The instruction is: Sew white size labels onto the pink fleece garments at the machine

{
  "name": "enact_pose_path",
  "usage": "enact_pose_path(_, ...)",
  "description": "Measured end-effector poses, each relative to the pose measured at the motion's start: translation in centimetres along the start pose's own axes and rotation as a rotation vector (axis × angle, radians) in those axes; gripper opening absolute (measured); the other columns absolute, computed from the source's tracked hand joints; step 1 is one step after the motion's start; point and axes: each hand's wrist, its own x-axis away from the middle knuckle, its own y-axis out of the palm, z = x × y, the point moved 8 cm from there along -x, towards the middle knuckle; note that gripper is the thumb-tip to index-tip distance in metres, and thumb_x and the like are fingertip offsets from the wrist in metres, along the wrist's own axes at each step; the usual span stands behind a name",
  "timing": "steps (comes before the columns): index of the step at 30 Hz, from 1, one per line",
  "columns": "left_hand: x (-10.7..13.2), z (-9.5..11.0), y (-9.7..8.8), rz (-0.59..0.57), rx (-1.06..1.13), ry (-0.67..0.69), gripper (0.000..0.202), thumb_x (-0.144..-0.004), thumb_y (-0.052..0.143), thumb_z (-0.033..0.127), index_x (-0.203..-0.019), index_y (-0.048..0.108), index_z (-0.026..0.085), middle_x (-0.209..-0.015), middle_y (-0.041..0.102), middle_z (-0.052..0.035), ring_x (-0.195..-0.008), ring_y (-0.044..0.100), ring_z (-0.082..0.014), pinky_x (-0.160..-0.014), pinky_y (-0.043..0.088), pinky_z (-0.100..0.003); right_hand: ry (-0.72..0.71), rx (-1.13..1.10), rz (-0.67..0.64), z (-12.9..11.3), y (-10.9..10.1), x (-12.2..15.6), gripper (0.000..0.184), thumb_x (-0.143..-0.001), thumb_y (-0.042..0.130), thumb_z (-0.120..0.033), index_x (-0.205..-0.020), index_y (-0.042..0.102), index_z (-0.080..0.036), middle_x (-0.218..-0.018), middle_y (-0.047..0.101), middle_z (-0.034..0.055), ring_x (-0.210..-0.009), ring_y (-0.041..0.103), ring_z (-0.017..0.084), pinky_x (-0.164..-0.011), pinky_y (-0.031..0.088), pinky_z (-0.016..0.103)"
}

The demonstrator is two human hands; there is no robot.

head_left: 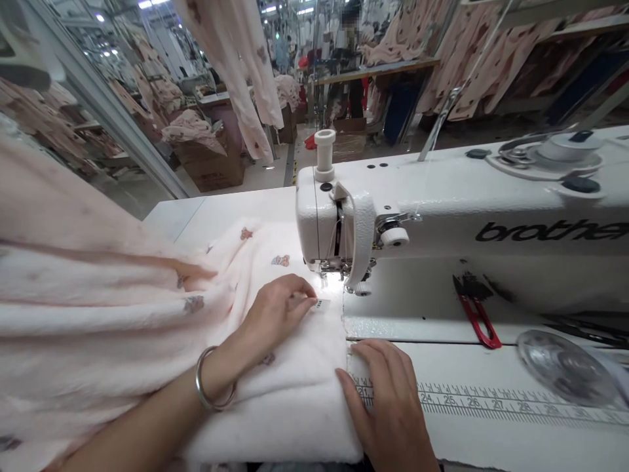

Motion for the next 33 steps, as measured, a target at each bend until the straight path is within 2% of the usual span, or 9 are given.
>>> enact_pose_path(3, -0.4, 0.8, 0.5, -0.014, -0.059, 0.19, 0.004, -0.085, 0.056, 0.017, -0.084, 0.059, 0.018, -0.094, 0.063, -0.0026, -0.097, 0.057, -0.019, -0.086, 0.044, -0.032, 0.078, -0.08, -0.017, 1.0, -0.9, -0.5, 0.024, -0.093, 0.047, -0.033, -0.112, 0.049, -0.019, -0.109, 0.051, 0.007, -0.103, 0.047, 0.02, -0.084, 0.044, 0.033)
enact_pose_path(6, -0.9, 0.3, 1.0, -0.014, -0.064, 0.202, 0.005, -0.086, 0.054, 0.013, -0.086, 0.056, 0.018, -0.087, 0.06, -0.0009, -0.086, 0.058, -0.0157, -0.08, 0.047, -0.029, 0.065, -0.113, -0.069, 1.1, -1.5, -0.8, 0.019, -0.093, 0.046, -0.029, -0.11, 0.051, -0.02, -0.111, 0.052, 0.0054, -0.105, 0.047, 0.018, -0.083, 0.044, 0.029)
enact_pose_path(11, -1.7, -0.5, 1.0, 0.058, -0.152, 0.222, 0.006, -0.085, 0.055, 0.011, -0.082, 0.054, 0.017, -0.087, 0.059, -0.0018, -0.082, 0.058, -0.0155, -0.078, 0.047, -0.03, -0.306, -0.036, -0.131, -2.6, -0.8, 0.0, 0.028, -0.094, 0.042, -0.018, -0.12, 0.051, -0.01, -0.123, 0.053, 0.009, -0.12, 0.041, 0.023, -0.096, 0.035, 0.036)
enact_pose_path(13, -2.0, -0.9, 0.8, 0.081, -0.164, 0.225, 0.007, -0.085, 0.053, 0.01, -0.082, 0.054, 0.017, -0.086, 0.059, -0.0023, -0.083, 0.057, -0.0162, -0.081, 0.047, -0.032, -0.376, 0.027, -0.164, -3.5, 0.1, 0.4, 0.03, -0.094, 0.041, -0.018, -0.121, 0.052, -0.01, -0.125, 0.055, 0.0078, -0.121, 0.041, 0.024, -0.096, 0.034, 0.037)
enact_pose_path(18, -2.1, -1.4, 0.6, 0.082, -0.176, 0.217, 0.01, -0.084, 0.05, 0.007, -0.081, 0.053, 0.017, -0.086, 0.059, -0.0026, -0.084, 0.057, -0.0166, -0.083, 0.046, -0.033, -0.32, 0.008, -0.125, -3.3, 0.2, 0.3, 0.023, -0.093, 0.042, -0.014, -0.108, 0.058, -0.012, -0.115, 0.061, 0.0063, -0.114, 0.047, 0.023, -0.095, 0.033, 0.037)
enact_pose_path(23, -1.6, -1.2, 0.6, 0.082, -0.183, 0.196, 0.011, -0.083, 0.05, 0.007, -0.079, 0.052, 0.017, -0.09, 0.06, -0.0026, -0.086, 0.057, -0.0171, -0.082, 0.046, -0.032, -0.252, -0.082, -0.078, -3.2, -0.5, 0.2, 0.017, -0.091, 0.044, -0.011, -0.098, 0.059, -0.014, -0.107, 0.061, 0.0059, -0.108, 0.047, 0.021, -0.093, 0.034, 0.036)
enact_pose_path(27, -0.9, -0.3, -0.7, 0.12, -0.18, 0.142, 0.005, -0.085, 0.052, 0.014, -0.084, 0.056, 0.018, -0.098, 0.064, -0.0027, -0.087, 0.06, -0.0178, -0.081, 0.046, -0.032, -0.183, -0.131, -0.042, -3.0, -0.5, -1.1, 0.012, -0.091, 0.048, -0.012, -0.084, 0.056, -0.015, -0.089, 0.056, 0.0055, -0.09, 0.049, 0.019, -0.082, 0.038, 0.035)
enact_pose_path(30, -0.2, 0.1, -1.2, 0.105, -0.147, 0.078, 0.005, -0.086, 0.053, 0.02, -0.086, 0.058, 0.02, -0.104, 0.066, -0.0011, -0.089, 0.061, -0.0176, -0.079, 0.047, -0.03, -0.15, -0.005, 0.013, -2.7, -0.2, -2.1, 0.014, -0.092, 0.046, -0.016, -0.1, 0.057, -0.011, -0.088, 0.052, 0.0084, -0.084, 0.047, 0.021, -0.073, 0.04, 0.035)
enact_pose_path(33, 0.3, 0.3, -0.2, 0.005, -0.108, 0.071, 0.005, -0.086, 0.056, 0.022, -0.088, 0.06, 0.021, -0.106, 0.066, 0.0001, -0.095, 0.061, -0.0174, -0.084, 0.045, -0.029, -0.162, 0.147, 0.05, -2.8, 0.2, -2.3, 0.024, -0.092, 0.046, -0.018, -0.111, 0.056, -0.007, -0.092, 0.052, 0.0113, -0.087, 0.048, 0.024, -0.072, 0.04, 0.037)
